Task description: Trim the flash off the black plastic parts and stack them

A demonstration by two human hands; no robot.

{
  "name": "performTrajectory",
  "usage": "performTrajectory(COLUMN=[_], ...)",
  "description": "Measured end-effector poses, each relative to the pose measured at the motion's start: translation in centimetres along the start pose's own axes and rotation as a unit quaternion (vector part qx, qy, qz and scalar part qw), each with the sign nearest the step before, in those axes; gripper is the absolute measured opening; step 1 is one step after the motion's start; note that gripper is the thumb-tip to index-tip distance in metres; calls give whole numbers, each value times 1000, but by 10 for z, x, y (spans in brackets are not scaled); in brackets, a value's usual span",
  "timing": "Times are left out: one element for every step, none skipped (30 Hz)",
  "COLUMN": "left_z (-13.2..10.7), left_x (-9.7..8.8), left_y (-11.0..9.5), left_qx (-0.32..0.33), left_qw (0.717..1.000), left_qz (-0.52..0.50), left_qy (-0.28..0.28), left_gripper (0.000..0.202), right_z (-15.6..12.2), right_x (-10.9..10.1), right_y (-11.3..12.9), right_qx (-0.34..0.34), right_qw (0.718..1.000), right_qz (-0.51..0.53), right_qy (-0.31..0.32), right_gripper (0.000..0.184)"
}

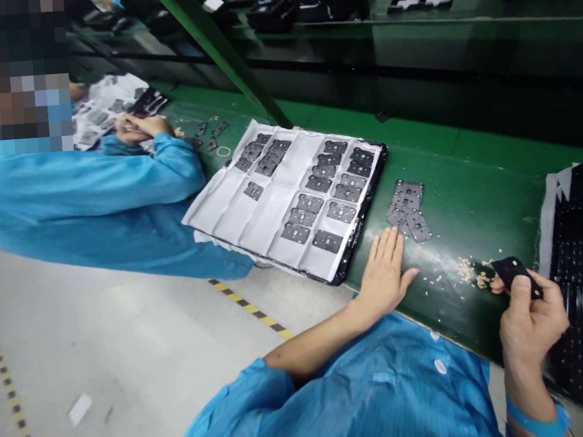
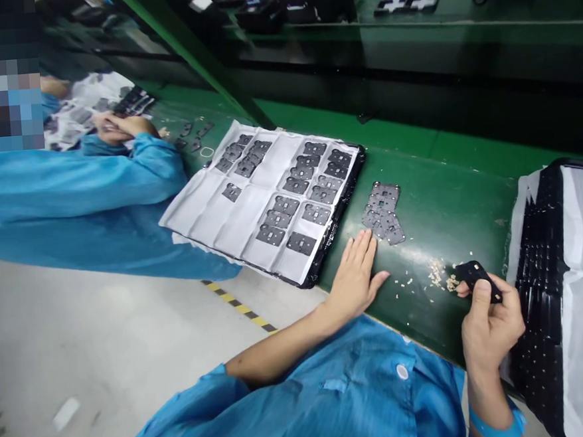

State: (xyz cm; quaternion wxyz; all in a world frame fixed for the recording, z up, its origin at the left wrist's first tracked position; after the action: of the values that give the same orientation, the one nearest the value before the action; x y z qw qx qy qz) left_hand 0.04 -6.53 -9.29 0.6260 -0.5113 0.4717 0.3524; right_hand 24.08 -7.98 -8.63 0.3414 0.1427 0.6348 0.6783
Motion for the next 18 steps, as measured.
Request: performTrajectory(left_z=[0,-1,-2,-4,-5,-6,-6,-5,-3,-1,3,8,14,22,30,40,50,60], left_x=[1,3,7,11,16,21,25,29,31,31,30,28,23,18,12,5,-2,-8], left_y=[3,3,-1,-8,-16,-25,-33,-40,-45,-49,-50,-48,-43,-35,-26,-16,-7,1], left_qx=[-6,6,28,54,78,98,116,135,158,185,209,225,228,219,198,173,151,138], left_qw=[1000,999,999,997,996,995,993,991,987,982,976,971,969,971,975,981,985,988], left_qz=[21,34,41,41,37,28,17,2,-15,-35,-56,-75,-90,-97,-95,-84,-67,-46], left_qy=[6,13,19,22,22,21,21,21,24,28,30,28,19,4,-16,-35,-47,-47], left_gripper=[75,76,78,80,82,83,83,82,79,75,70,66,61,56,52,49,47,46], right_z=[-1,-1,-2,-3,-3,-4,-4,-4,-3,-2,-1,-1,0,0,0,-1,-2,-4], right_x=[1,2,3,3,2,0,-1,-3,-5,-7,-8,-9,-9,-9,-7,-5,-3,0], right_y=[0,0,0,0,0,1,1,1,2,3,4,5,5,5,5,5,4,3], right_qx=[7,13,19,24,27,29,29,27,25,22,19,17,17,18,20,24,28,34], right_qw=[1000,1000,999,999,999,998,998,998,997,997,997,997,998,998,997,997,997,996], right_qz=[-1,-3,-5,-6,-7,-7,-5,-1,0,-1,-2,-2,-3,-3,-2,2,8,14], right_qy=[12,22,30,37,44,52,59,65,69,71,71,69,68,68,69,73,77,84], right_gripper=[51,52,53,53,52,52,51,51,50,50,49,49,48,47,47,47,47,47])
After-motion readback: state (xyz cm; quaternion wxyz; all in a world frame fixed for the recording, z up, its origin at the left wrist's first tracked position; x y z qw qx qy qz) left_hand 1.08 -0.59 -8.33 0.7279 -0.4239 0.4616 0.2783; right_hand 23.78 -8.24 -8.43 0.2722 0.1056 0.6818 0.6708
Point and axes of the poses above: each hand's wrist, its own z-axis towards the middle knuckle, its own x-axis out of the palm, y = z × x, the point moved 2 cm from there along z, towards the middle knuckle, and after that the axes turned 3 degrees about -y, right-handed, at the moved point
